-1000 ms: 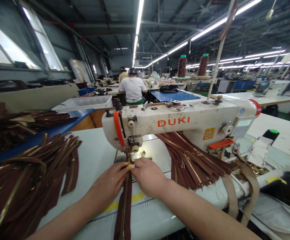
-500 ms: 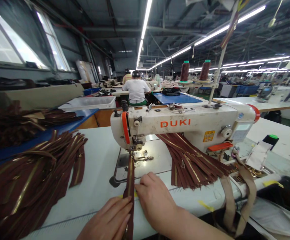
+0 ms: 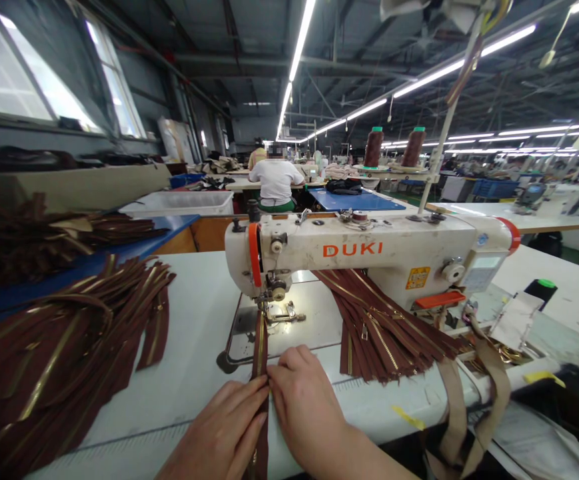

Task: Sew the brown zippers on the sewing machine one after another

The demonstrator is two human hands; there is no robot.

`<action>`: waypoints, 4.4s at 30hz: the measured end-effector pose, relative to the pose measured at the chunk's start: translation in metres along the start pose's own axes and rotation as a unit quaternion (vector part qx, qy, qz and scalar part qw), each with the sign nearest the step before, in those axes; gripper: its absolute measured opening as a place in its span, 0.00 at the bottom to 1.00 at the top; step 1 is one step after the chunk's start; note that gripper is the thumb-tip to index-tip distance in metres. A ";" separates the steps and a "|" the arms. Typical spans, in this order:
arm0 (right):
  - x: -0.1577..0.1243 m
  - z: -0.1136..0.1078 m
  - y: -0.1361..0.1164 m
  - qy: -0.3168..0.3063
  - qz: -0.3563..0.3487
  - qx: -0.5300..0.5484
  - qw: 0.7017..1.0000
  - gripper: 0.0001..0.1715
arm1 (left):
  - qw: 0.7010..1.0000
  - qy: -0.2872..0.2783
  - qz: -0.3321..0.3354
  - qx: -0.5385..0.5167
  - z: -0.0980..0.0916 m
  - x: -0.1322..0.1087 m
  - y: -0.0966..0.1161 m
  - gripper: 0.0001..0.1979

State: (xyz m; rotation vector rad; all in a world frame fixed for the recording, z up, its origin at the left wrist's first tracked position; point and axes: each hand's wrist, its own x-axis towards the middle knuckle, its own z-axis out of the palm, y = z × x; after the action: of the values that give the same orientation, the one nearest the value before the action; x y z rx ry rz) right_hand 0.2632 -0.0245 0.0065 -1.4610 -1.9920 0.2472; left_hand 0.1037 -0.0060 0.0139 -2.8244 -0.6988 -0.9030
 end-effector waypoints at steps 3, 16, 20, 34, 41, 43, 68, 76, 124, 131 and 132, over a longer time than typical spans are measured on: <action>0.000 0.001 0.000 -0.006 -0.005 -0.002 1.000 0.11 | 1.000 0.005 0.005 -0.020 0.001 -0.003 -0.001 0.17; 0.000 0.005 0.000 -0.036 -0.046 -0.130 0.990 0.04 | 0.998 0.006 0.041 -0.047 0.000 -0.004 -0.007 0.17; 0.001 0.006 -0.001 -0.041 -0.085 -0.191 0.977 0.06 | 0.993 -0.021 0.014 -0.112 -0.007 -0.002 -0.015 0.15; 0.004 -0.006 0.003 -0.079 -0.142 -0.226 0.960 0.07 | 0.987 -0.139 0.031 -0.078 0.000 0.018 -0.057 0.11; 0.003 -0.018 0.012 -0.088 -0.100 -0.129 0.983 0.09 | 0.990 -0.112 0.031 -0.083 0.002 0.014 -0.057 0.14; 0.004 -0.018 0.011 -0.097 -0.117 -0.125 0.980 0.09 | 0.990 -0.111 0.028 -0.084 0.003 0.014 -0.057 0.13; 0.002 -0.020 0.002 -0.118 -0.172 -0.217 0.954 0.06 | 0.988 -0.122 0.020 -0.096 -0.001 0.013 -0.057 0.13; 0.017 -0.018 0.007 -0.109 -0.178 -0.232 0.950 0.06 | 0.992 -0.109 0.035 -0.045 0.004 0.018 -0.064 0.14; 0.056 -0.002 0.032 -0.026 -0.075 -0.167 0.983 0.10 | 0.988 -0.133 -0.067 0.030 -0.018 -0.001 -0.061 0.21; 0.053 0.000 0.031 -0.027 -0.098 -0.127 0.987 0.12 | 0.972 -0.142 -0.188 -0.028 -0.043 -0.028 -0.048 0.22; 0.052 0.000 0.030 -0.027 -0.096 -0.124 0.987 0.13 | 0.961 -0.133 -0.240 -0.044 -0.047 -0.027 -0.056 0.21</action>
State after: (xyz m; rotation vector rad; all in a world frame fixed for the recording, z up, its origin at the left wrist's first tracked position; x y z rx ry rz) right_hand 0.2774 0.0337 0.0119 -1.4071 -2.2550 -0.0467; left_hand 0.0345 0.0223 0.0340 -2.9358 -1.4586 -0.6131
